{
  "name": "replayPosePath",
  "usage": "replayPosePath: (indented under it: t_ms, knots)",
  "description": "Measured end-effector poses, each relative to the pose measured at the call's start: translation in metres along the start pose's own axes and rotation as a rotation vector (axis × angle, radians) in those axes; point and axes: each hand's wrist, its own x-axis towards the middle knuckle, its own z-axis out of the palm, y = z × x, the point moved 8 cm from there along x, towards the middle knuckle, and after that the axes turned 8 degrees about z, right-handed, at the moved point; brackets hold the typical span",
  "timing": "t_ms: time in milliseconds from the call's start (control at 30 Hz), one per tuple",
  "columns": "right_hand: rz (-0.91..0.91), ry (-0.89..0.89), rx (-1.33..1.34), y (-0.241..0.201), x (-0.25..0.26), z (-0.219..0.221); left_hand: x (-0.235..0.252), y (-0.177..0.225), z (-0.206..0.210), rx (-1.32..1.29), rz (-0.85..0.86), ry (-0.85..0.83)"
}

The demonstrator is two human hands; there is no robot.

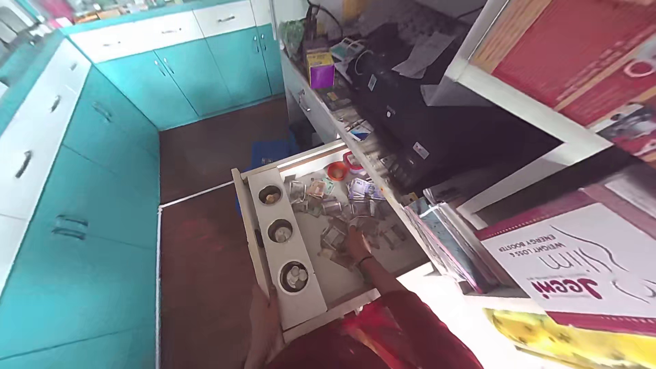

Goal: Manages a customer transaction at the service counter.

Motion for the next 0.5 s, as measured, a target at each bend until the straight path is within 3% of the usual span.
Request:
replayPosePath:
  t_ms: [300,500]
  knots:
    - [0.046,0.114,0.052,-0.007,0.000,0.010,0.005,-0.005,-0.001,0.047,0.033,-0.207]
    - [0.025,0.067,0.080,0.001,-0.002,0.000,0.009,-0.006,0.001,0.037,0.098,-0.223]
